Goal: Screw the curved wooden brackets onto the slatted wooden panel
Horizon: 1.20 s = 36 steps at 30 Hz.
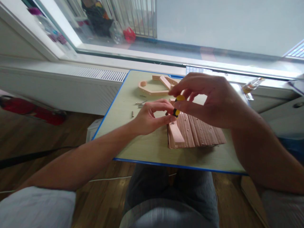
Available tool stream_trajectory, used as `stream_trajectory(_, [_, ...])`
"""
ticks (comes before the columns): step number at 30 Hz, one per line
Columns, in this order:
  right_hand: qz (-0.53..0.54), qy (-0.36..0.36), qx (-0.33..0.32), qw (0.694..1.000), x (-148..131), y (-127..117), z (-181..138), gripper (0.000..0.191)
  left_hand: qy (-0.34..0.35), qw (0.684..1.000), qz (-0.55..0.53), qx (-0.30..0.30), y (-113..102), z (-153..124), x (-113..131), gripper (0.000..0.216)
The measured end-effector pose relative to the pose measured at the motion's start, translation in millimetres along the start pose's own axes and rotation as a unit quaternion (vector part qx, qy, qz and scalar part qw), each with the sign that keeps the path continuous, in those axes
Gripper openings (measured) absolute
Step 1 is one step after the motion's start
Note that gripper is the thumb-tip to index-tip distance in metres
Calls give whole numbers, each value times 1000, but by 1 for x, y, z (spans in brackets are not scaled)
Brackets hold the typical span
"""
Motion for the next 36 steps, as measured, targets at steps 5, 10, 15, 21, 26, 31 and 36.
stream_trajectory(5, [-19,-24,-4,1000,-3,1,1,12,2,1000,2,-2,0,1,1,20])
stream_trajectory(10, [-33,-32,25,999,-2,4,2,8,-3,1000,22,9,-4,0,2,20])
stream_trajectory(15, [-49,-10,60,997,5,7,2,20,-9,999,26,23,-5,-1,0,24])
stream_trajectory(21, [-87,-5,91,992,10,14,3,38,3,999,19,29,-2,-2,1,36])
stream_trajectory(26, [-75,3,87,993,14,14,2,36,10,999,11,33,-3,-2,1,30])
stream_trajectory(31, [-24,1,24,999,7,4,1,20,11,1000,6,7,-1,-1,2,20])
stream_trajectory(36, [-32,-28,-20,999,-3,-5,-2,14,16,1000,4,-2,-1,-1,4,20])
Point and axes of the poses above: each hand's wrist, its own z-axis towards the middle knuckle, its own y-axis out of the palm, x = y × z, the point moved 7 cm from there along z, towards the middle knuckle, and after that the axes turned 4 degrees about z, right-handed, at the moved point
